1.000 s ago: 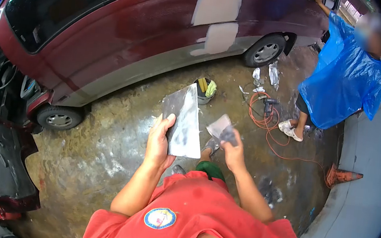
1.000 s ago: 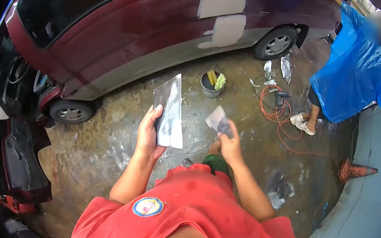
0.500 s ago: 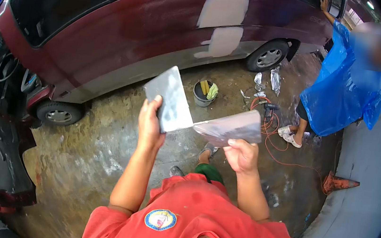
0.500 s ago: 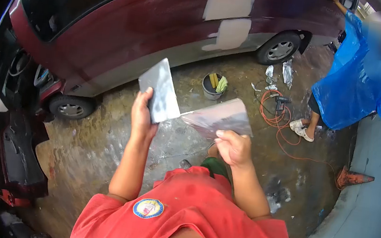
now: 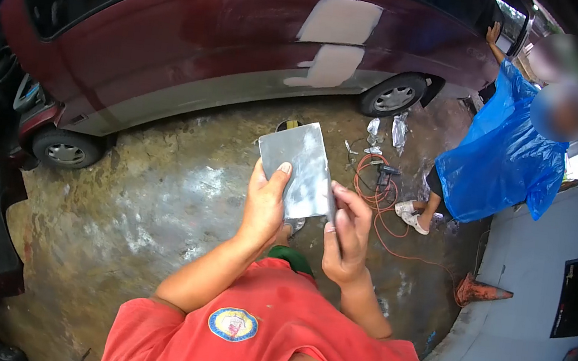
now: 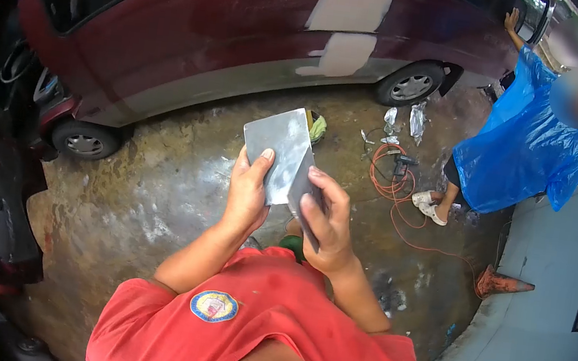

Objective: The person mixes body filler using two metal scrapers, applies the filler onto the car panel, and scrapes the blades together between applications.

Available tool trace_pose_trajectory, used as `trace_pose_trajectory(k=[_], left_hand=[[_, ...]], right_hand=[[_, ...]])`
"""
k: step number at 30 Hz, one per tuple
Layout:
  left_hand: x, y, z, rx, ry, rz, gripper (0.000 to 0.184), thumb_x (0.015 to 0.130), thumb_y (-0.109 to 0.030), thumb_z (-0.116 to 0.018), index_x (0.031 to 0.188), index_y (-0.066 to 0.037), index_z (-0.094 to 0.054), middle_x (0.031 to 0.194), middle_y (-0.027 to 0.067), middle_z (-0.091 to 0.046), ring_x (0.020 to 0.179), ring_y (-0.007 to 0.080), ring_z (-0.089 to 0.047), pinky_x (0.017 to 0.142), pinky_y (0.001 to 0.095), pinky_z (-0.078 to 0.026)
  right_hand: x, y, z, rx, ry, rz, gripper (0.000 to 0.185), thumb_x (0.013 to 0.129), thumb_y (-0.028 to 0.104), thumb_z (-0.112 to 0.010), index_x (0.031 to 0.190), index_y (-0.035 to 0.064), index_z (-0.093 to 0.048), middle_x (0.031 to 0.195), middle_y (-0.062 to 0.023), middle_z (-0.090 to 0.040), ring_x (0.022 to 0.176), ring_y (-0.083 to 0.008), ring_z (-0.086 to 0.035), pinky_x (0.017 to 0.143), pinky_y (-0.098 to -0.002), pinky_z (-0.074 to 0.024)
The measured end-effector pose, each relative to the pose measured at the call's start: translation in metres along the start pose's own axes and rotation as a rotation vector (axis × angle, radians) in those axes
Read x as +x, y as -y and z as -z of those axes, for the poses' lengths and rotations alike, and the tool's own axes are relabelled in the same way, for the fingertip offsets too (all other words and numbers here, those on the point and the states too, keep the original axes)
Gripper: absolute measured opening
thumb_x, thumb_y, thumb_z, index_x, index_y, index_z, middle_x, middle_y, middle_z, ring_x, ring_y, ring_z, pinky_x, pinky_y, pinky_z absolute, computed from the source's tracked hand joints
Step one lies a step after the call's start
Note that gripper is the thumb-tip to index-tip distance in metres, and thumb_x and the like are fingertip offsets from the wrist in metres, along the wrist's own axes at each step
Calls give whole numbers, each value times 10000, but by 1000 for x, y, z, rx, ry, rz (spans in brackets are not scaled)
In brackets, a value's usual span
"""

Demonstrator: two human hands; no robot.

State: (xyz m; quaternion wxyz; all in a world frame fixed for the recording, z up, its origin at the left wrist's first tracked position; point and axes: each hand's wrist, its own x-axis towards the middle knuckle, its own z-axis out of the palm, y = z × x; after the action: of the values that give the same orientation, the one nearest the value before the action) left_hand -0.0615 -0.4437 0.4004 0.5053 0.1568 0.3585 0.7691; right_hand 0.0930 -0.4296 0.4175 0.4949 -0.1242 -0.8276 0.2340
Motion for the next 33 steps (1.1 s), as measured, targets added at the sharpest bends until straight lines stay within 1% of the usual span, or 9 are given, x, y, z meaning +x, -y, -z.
trace_pose_trajectory(k=[3,9,13,16,18,21,25,28,33], left_hand=[[1,6,4,33,-19,-19,335,986,-111,-561,1290,-2,-470,1176,121,-608,1037,189,-622,916,342,-522],[1,-6,16,15,-64,-61,311,1002,-125,-563,1278,3,-501,1127,88,-636,1007,142,-605,911,288,-483],[-4,-31,32,520,215,-154,369,1014,-171,-561,1312,37,-498,1138,77,-654,1010,113,-575,889,277,-472],[-15,-33,33,906,299,-185,360,1021,-179,-545,1304,43,-526,966,102,-682,871,124,-597,792,302,-497],[-16,-30,34,899,214,-309,335,1023,-175,-539,1287,32,-536,908,111,-674,795,142,-588,729,308,-496],[-11,-31,45,897,97,-364,318,1027,-162,-530,1274,38,-536,934,114,-678,810,160,-600,722,314,-497],[-10,-38,57,804,-27,-448,347,1037,-155,-511,1321,45,-501,1169,131,-643,1048,176,-589,920,308,-463],[-10,-58,49,532,-31,-617,334,1047,-117,-484,1341,41,-482,1260,99,-594,1129,163,-548,994,298,-421],[7,-67,67,535,-46,-362,356,1032,-117,-518,1350,31,-460,1226,87,-593,1088,159,-556,980,298,-431]], right_hand=[[-6,-6,0,-99,61,-28,660,775,-144,-624,1359,153,-551,1380,-218,-445,1267,-437,-488,1042,-514,-438],[-42,-56,30,-413,305,-301,727,684,-160,-583,1341,150,-588,1366,-183,-491,1258,-396,-503,1066,-455,-425],[-22,-52,50,-561,251,-294,668,698,-124,-557,1304,151,-619,1347,-130,-536,1289,-361,-479,1106,-495,-367],[8,-39,39,-618,324,-198,582,742,-30,-557,1284,171,-631,1324,-96,-557,1296,-327,-479,1129,-526,-319],[8,-38,19,-574,363,-134,463,769,54,-629,1219,157,-659,1296,-69,-582,1267,-300,-509,1123,-538,-324],[-10,-30,-17,-527,402,-31,414,835,167,-590,1244,194,-651,1303,-40,-584,1268,-270,-513,1118,-541,-333],[-21,-15,-33,-397,509,46,428,885,197,-523,1304,212,-609,1368,-41,-539,1303,-280,-481,1137,-565,-305],[-25,-32,-39,-279,593,-117,443,900,180,-514,1336,204,-590,1374,-69,-531,1321,-291,-466,1137,-563,-306],[21,-5,-33,42,315,-4,648,828,203,-683,1445,203,-482,1424,-181,-410,1362,-395,-399,1137,-566,-313]])
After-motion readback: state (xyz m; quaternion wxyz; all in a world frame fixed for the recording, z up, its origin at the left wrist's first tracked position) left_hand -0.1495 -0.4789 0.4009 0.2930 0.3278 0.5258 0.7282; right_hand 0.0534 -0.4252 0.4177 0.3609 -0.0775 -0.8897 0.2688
